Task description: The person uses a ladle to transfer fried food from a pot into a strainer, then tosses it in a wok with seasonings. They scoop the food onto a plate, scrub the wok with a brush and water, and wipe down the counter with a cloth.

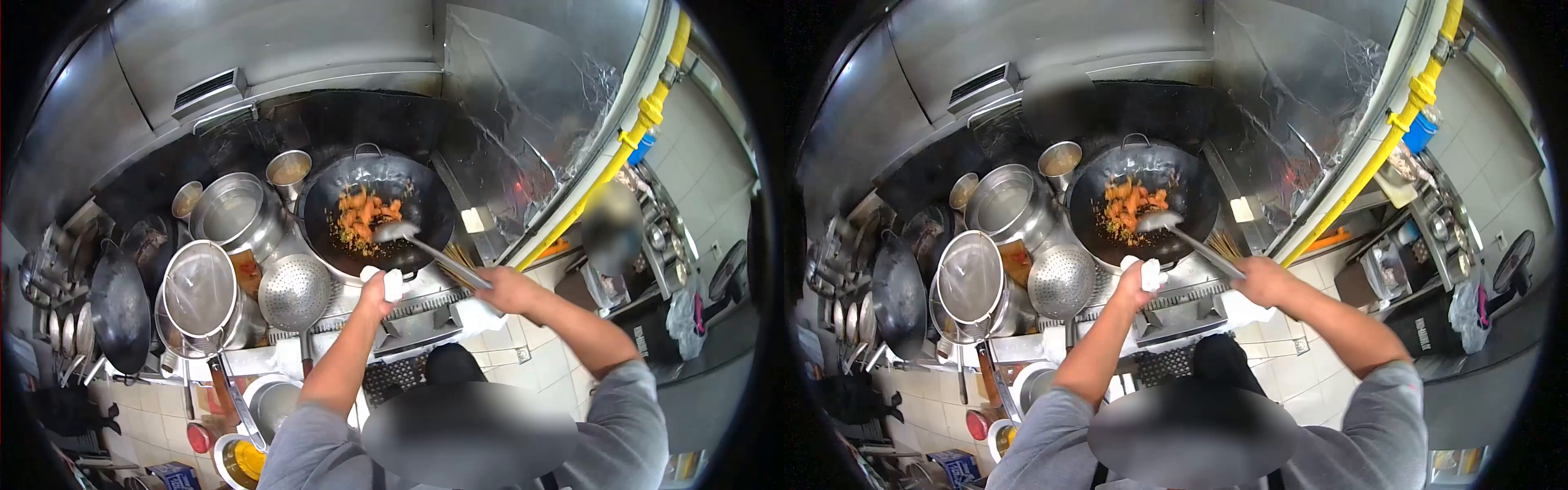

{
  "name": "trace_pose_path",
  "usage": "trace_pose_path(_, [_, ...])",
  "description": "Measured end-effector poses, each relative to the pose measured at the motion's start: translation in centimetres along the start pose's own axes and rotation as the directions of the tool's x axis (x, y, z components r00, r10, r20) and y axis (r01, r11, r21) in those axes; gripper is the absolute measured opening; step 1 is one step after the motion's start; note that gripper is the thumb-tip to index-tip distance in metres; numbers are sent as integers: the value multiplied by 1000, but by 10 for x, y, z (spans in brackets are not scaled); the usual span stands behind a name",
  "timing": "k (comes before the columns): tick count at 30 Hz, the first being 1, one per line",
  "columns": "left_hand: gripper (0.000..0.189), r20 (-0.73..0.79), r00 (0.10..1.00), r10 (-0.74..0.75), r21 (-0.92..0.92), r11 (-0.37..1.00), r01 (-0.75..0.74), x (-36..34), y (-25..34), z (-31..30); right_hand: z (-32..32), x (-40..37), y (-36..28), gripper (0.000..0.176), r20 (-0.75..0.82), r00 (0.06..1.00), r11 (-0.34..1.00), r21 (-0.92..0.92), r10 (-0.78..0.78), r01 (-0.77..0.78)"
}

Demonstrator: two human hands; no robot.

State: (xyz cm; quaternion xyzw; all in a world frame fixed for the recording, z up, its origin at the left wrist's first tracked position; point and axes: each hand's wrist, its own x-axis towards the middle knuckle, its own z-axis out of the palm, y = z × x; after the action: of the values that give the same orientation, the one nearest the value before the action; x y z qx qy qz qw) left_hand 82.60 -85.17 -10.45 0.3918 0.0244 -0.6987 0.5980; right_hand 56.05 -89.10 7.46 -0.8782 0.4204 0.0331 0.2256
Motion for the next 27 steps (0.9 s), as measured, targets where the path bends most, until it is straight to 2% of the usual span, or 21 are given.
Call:
trace_pose_path(2, [26, 27, 999, -44, 88, 995, 41, -4, 2, 3, -18, -19, 8, 38, 121, 989, 993, 102, -79, 67])
trace_pose_path(3, [26, -16, 996, -85, 142, 986, 87, -23, 5, 20, -22, -13, 5, 38, 113, 990, 993, 100, -81, 70])
trace_pose_path(4, [25, -58, 988, -145, 145, 978, 152, -41, 9, 35, -24, -7, 0, 37, 107, 990, 995, 36, -94, 90])
trace_pose_path(6, [25, -48, 988, -145, 78, 986, 148, -31, 10, 37, -6, 17, -1, 36, 131, 989, 997, -16, -69, 72])
trace_pose_path(7, [24, -29, 992, -126, 107, 986, 128, -20, 5, 28, 12, 36, 4, 35, 60, 996, 997, -36, -68, 70])
trace_pose_path(8, [23, 39, 999, -17, 72, 997, 15, 0, -10, 6, 24, 50, 1, 36, 2, 1000, 999, -29, -14, 14])
trace_pose_path(10, [20, -19, 996, 92, -55, 994, -93, -3, -51, -10, 29, 58, -13, 44, -58, 998, 998, -41, 34, -37])
trace_pose_path(12, [19, -96, 994, 48, -93, 994, -56, -27, -86, -13, 33, 54, -7, 50, -155, 988, 999, 48, 19, -11])
trace_pose_path(14, [19, -160, 986, 50, -38, 998, -57, -49, -78, 9, 20, 43, 7, 51, -150, 989, 999, 51, 5, 3])
trace_pose_path(15, [19, -153, 988, 37, -67, 997, -47, -26, -65, 2, 10, 33, 13, 51, -104, 990, 992, 71, -100, 107])
trace_pose_path(16, [19, -8, 1000, 30, -88, 996, -31, -4, -47, -11, 3, 17, 16, 51, -50, 979, 974, 102, -197, 201])
trace_pose_path(17, [20, 45, 995, 85, -81, 993, -81, 19, -34, -18, -6, -4, 11, 51, -29, 982, 976, 112, -186, 188])
trace_pose_path(18, [19, 102, 994, 38, -11, 999, -37, 9, -17, -8, -23, -24, 3, 51, 68, 990, 991, 65, -124, 120])
trace_pose_path(19, [19, 28, 1000, -1, 13, 1000, 0, -10, -11, 9, -36, -32, 1, 51, 155, 986, 998, 3, -61, 62])
trace_pose_path(20, [18, -50, 998, -36, 29, 999, 37, -28, -6, 24, -40, -32, 5, 51, 165, 984, 998, -4, -62, 64])
trace_pose_path(22, [18, -54, 995, -82, 28, 996, 84, -49, 2, 43, -38, -36, 5, 49, 151, 985, 996, -5, -82, 84])
trace_pose_path(23, [18, -47, 992, -117, 40, 992, 119, -52, 4, 46, -39, -22, -4, 48, 212, 977, 999, -27, -23, 29])
trace_pose_path(24, [18, -49, 993, -110, 39, 993, 112, -41, 1, 34, -29, 0, -2, 48, 178, 981, 996, -20, -80, 85])
trace_pose_path(26, [23, 123, 991, 50, 95, 993, -62, 4, -19, -9, 0, 42, 6, 48, 148, 977, 987, -30, -151, 157])
trace_pose_path(27, [25, 90, 992, 88, -36, 996, -85, 13, -39, -20, 9, 59, 4, 49, 85, 992, 995, -9, -97, 99])
